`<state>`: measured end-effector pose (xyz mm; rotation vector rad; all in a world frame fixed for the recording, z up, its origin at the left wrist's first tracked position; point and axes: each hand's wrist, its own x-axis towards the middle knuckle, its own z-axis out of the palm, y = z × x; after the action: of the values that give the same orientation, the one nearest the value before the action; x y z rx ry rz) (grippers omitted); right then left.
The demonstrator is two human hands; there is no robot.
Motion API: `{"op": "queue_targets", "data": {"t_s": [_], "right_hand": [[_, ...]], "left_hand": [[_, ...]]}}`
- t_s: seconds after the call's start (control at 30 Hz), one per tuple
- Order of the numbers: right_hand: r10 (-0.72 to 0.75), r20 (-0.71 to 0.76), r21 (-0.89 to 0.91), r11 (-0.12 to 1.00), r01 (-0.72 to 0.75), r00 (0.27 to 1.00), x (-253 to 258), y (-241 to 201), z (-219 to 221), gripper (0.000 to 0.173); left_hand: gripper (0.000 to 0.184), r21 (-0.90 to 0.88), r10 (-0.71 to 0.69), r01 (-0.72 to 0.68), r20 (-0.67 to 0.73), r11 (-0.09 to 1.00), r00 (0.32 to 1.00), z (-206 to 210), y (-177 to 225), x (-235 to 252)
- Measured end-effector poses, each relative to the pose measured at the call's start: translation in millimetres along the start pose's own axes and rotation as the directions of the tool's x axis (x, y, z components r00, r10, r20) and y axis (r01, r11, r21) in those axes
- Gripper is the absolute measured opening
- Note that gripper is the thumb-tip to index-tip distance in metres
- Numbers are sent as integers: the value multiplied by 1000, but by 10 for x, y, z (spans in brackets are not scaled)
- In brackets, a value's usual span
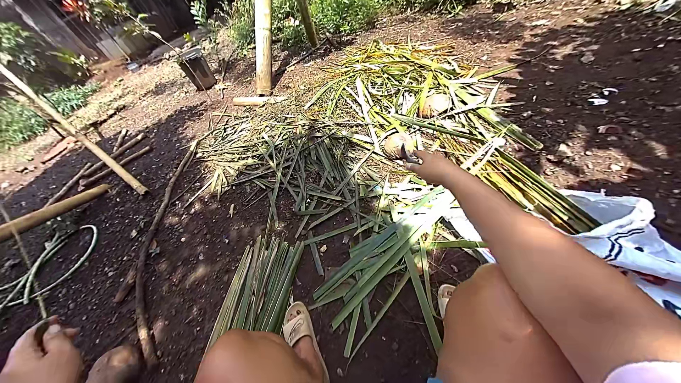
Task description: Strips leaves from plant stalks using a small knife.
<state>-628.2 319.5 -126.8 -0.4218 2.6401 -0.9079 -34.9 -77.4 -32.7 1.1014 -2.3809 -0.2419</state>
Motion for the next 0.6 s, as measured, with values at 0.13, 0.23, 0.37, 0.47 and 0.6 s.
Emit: {"op": "queue_targets", "data": {"t_s": [0.13, 0.23, 0.37, 0.47, 0.6], "right_hand": [[-356, 66, 459, 841, 288, 932, -750, -897, 262, 36], [-512, 195, 719, 654, 233, 837, -1277, -1268, 384, 36], [-575, 334, 752, 640, 157, 747, -1472, -1305, 487, 51], [-595, 361, 784, 610, 111, 718, -1439, -1256, 497, 49], [-560, 401, 789, 613, 37, 725, -1383, -1192, 465, 37]], "left_hand": [[57, -180, -80, 92, 72, 979, 994, 689, 1591, 384], [48, -206, 138, -112, 118, 972, 983, 1046, 2447, 407], [46, -193, 365, -340, 118, 921, 923, 1415, 2972, 195], [44, -190, 457, -448, 2, 874, 890, 1649, 3070, 39], [44, -243, 459, -443, 12, 863, 888, 1686, 3085, -34]]}}
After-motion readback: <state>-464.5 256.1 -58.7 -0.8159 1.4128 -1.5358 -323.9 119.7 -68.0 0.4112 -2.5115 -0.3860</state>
